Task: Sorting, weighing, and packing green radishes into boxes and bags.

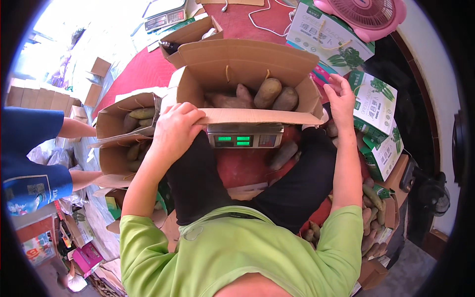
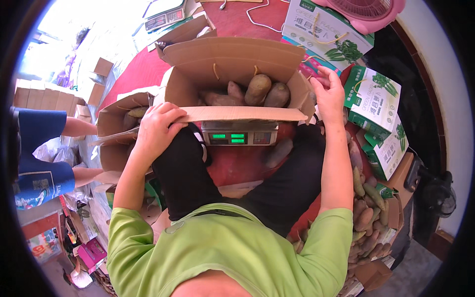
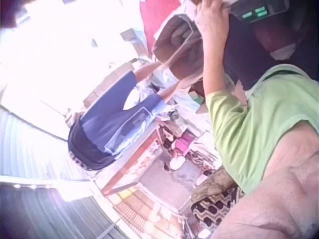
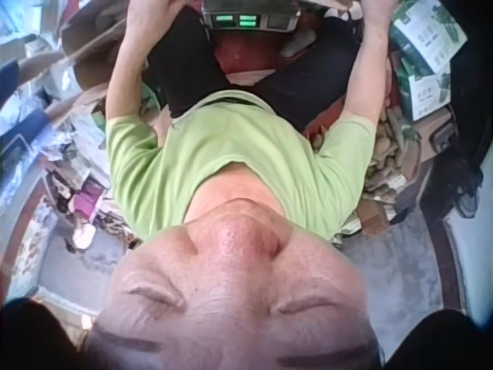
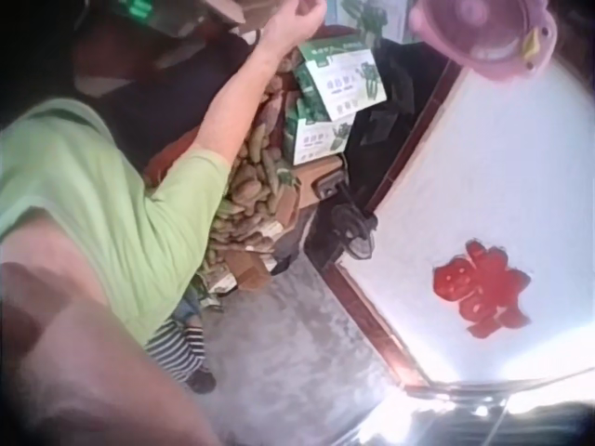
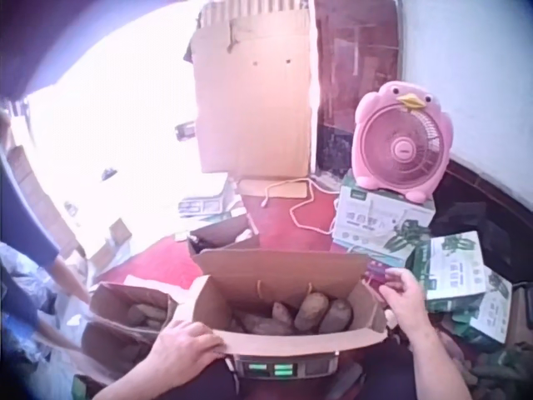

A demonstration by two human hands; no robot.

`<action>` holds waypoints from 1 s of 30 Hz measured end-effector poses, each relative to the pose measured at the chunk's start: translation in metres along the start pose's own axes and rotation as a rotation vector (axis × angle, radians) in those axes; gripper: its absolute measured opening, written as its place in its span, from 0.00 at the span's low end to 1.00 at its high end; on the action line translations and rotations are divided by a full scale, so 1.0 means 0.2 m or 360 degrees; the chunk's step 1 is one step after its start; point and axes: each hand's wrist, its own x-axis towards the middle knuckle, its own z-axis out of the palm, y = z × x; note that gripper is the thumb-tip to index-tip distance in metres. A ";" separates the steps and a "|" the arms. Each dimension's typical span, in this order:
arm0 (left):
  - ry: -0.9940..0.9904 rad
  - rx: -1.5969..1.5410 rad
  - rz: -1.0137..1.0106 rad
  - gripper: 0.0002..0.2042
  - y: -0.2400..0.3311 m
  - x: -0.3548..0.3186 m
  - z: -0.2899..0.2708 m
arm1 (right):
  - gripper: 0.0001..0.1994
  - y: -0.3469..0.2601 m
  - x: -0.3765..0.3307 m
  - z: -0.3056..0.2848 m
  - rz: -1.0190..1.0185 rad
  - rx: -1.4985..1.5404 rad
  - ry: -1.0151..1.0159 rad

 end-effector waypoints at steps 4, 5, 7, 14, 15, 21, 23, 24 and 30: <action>-0.0045 0.0332 0.0143 0.05 0.04 0.02 0.03 | 0.19 -0.08 0.05 0.04 -0.0191 -0.0148 -0.0036; -0.0038 0.0417 0.0185 0.04 0.04 0.04 0.04 | 0.21 -0.11 0.08 0.05 -0.0274 -0.0222 -0.0029; -0.0031 0.0506 0.0240 0.03 0.04 0.05 0.06 | 0.21 -0.19 0.14 0.08 -0.0390 -0.0347 -0.0112; -0.0222 0.0656 0.0288 0.03 0.10 0.16 0.05 | 0.14 -0.31 0.36 0.21 -0.0816 -0.0762 -0.0533; -0.0256 0.0647 0.0327 0.03 0.09 0.18 0.06 | 0.12 -0.31 0.39 0.23 -0.0717 -0.0911 -0.0704; -0.0274 0.0464 0.0472 0.02 0.01 0.21 0.03 | 0.08 -0.38 0.39 0.27 -0.0662 -0.1074 -0.0831; -0.0263 0.0450 0.0465 0.02 -0.01 0.22 0.00 | 0.08 -0.42 0.39 0.29 -0.0709 -0.1077 -0.0845; -0.0243 0.0437 0.0506 0.01 -0.04 0.23 -0.01 | 0.08 -0.45 0.39 0.29 -0.0737 -0.1098 -0.0816; -0.0061 0.0361 0.0449 0.02 -0.14 0.13 -0.16 | 0.06 -0.61 0.43 0.32 -0.0875 -0.1021 -0.0768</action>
